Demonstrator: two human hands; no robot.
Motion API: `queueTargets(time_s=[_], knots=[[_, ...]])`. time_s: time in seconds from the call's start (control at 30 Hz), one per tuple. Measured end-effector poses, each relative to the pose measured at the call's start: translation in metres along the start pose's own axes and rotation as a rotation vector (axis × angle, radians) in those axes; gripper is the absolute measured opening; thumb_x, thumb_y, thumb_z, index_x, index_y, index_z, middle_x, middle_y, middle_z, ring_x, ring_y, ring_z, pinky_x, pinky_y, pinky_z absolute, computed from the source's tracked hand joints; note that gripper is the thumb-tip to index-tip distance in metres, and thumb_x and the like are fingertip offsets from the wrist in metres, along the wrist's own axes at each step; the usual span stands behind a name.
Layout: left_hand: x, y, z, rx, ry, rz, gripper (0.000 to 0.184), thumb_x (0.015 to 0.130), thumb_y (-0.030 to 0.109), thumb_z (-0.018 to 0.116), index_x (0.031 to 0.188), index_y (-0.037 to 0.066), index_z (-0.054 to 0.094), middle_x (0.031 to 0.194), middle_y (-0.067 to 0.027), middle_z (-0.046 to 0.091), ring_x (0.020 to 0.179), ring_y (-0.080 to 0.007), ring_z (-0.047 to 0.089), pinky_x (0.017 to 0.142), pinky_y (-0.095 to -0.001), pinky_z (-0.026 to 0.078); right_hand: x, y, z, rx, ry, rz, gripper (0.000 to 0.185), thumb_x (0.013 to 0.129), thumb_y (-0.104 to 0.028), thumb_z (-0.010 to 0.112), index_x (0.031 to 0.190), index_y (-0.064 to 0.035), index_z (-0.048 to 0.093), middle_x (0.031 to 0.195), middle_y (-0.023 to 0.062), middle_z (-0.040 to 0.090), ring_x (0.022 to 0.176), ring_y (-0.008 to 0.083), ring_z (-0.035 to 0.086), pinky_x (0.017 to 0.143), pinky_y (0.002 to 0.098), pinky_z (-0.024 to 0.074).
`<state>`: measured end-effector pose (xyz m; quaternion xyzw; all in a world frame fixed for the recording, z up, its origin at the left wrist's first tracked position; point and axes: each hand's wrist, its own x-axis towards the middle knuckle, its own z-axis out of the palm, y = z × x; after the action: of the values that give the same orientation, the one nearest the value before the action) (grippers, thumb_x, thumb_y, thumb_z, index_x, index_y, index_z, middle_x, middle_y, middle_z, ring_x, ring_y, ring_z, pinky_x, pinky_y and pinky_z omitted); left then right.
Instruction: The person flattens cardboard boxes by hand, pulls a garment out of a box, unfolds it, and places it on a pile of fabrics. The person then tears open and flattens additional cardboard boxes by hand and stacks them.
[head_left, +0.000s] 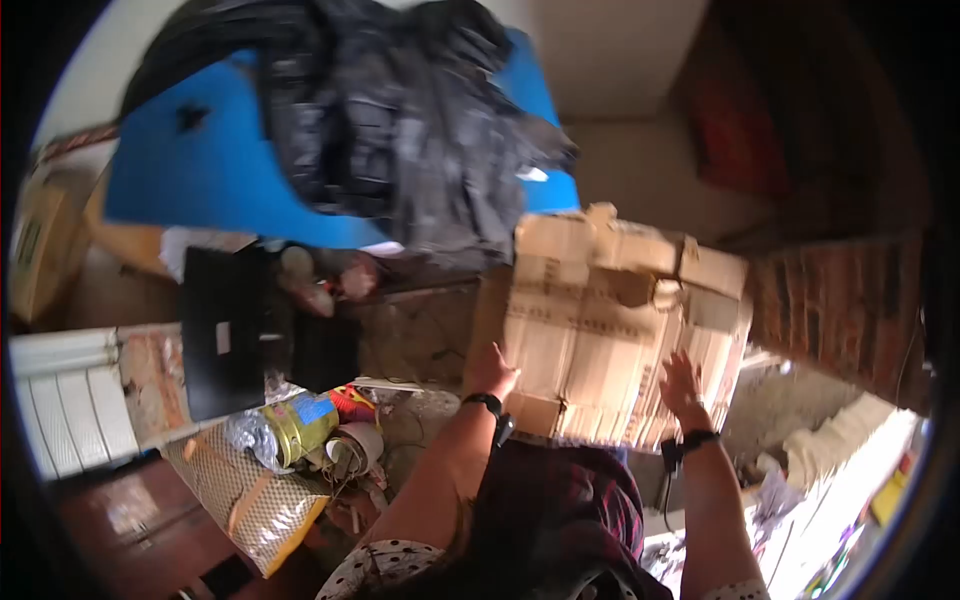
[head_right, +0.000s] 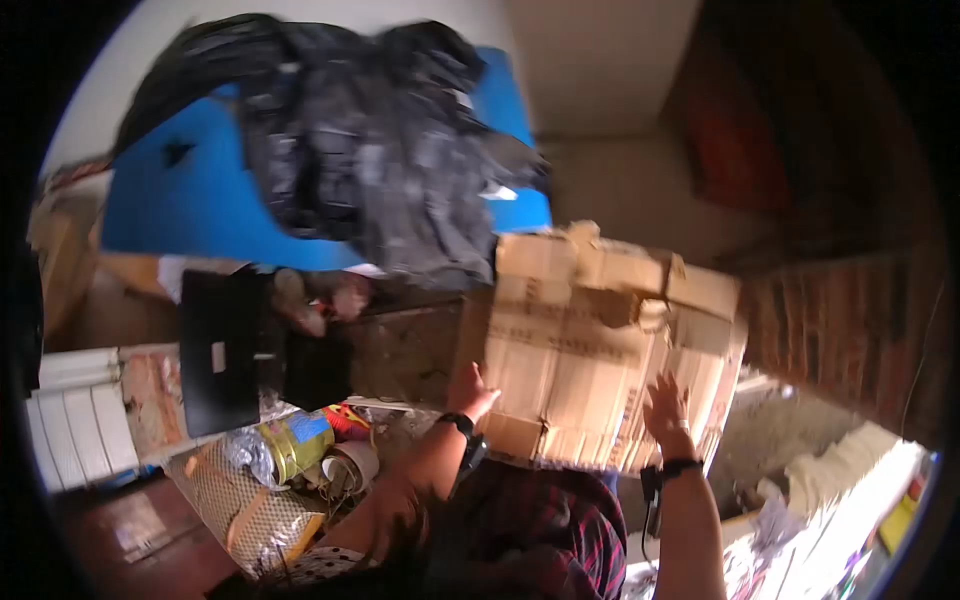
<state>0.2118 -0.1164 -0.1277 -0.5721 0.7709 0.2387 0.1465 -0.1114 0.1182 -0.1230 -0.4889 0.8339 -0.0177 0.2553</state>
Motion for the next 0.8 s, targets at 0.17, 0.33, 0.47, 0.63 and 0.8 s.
queueTargets(time_s=[0.17, 0.33, 0.47, 0.63, 0.8], knots=[[-0.049, -0.059, -0.088, -0.226, 0.096, 0.002, 0.054, 0.077, 0.032, 0.066, 0.119, 0.002, 0.052, 0.119, -0.0178, 0.055, 0.111, -0.0350, 0.052, 0.093, -0.0427, 0.044, -0.097, -0.001, 0.036, 0.225, -0.102, 0.049, 0.052, 0.081, -0.032, 0.066, 0.125, -0.0081, 0.053, 0.123, 0.0169, 0.056, 0.118, 0.0332, 0.049, 0.101, 0.0444, 0.0378], [-0.119, -0.167, -0.156, -0.404, 0.238, -0.181, 0.049, 0.076, 0.032, 0.066, 0.113, 0.001, 0.057, 0.113, -0.0241, 0.056, 0.103, -0.0412, 0.054, 0.088, -0.0447, 0.044, -0.164, 0.093, 0.137, -0.049, -0.339, -0.237, 0.037, 0.085, -0.044, 0.049, 0.105, -0.0190, 0.066, 0.108, 0.0086, 0.066, 0.097, 0.0260, 0.063, 0.083, 0.0393, 0.0499], [-0.160, -0.265, -0.153, -0.441, 0.491, -0.240, 0.047, 0.075, 0.033, 0.068, 0.104, -0.003, 0.061, 0.102, -0.0236, 0.061, 0.099, -0.0372, 0.058, 0.085, -0.0435, 0.047, -0.224, 0.061, 0.070, 0.001, -0.490, 0.061, 0.034, 0.085, -0.039, 0.045, 0.101, -0.0188, 0.069, 0.103, 0.0087, 0.067, 0.093, 0.0249, 0.065, 0.079, 0.0408, 0.0513], [-0.225, -0.287, -0.203, -0.578, 0.568, -0.377, 0.048, 0.072, 0.032, 0.072, 0.100, -0.006, 0.060, 0.099, -0.0220, 0.063, 0.092, -0.0354, 0.061, 0.080, -0.0411, 0.049, -0.235, 0.059, 0.011, -0.025, -0.455, 0.151, 0.033, 0.085, -0.037, 0.045, 0.099, -0.0186, 0.069, 0.102, 0.0087, 0.067, 0.092, 0.0260, 0.065, 0.078, 0.0420, 0.0510], [-0.234, -0.318, -0.272, -0.732, 0.837, -0.293, 0.042, 0.074, 0.027, 0.072, 0.099, -0.003, 0.060, 0.096, -0.0191, 0.062, 0.087, -0.0325, 0.061, 0.076, -0.0398, 0.049, -0.201, 0.055, -0.020, -0.209, -0.449, 0.164, 0.032, 0.085, -0.035, 0.045, 0.097, -0.0183, 0.069, 0.101, 0.0088, 0.068, 0.091, 0.0271, 0.065, 0.078, 0.0432, 0.0508]])
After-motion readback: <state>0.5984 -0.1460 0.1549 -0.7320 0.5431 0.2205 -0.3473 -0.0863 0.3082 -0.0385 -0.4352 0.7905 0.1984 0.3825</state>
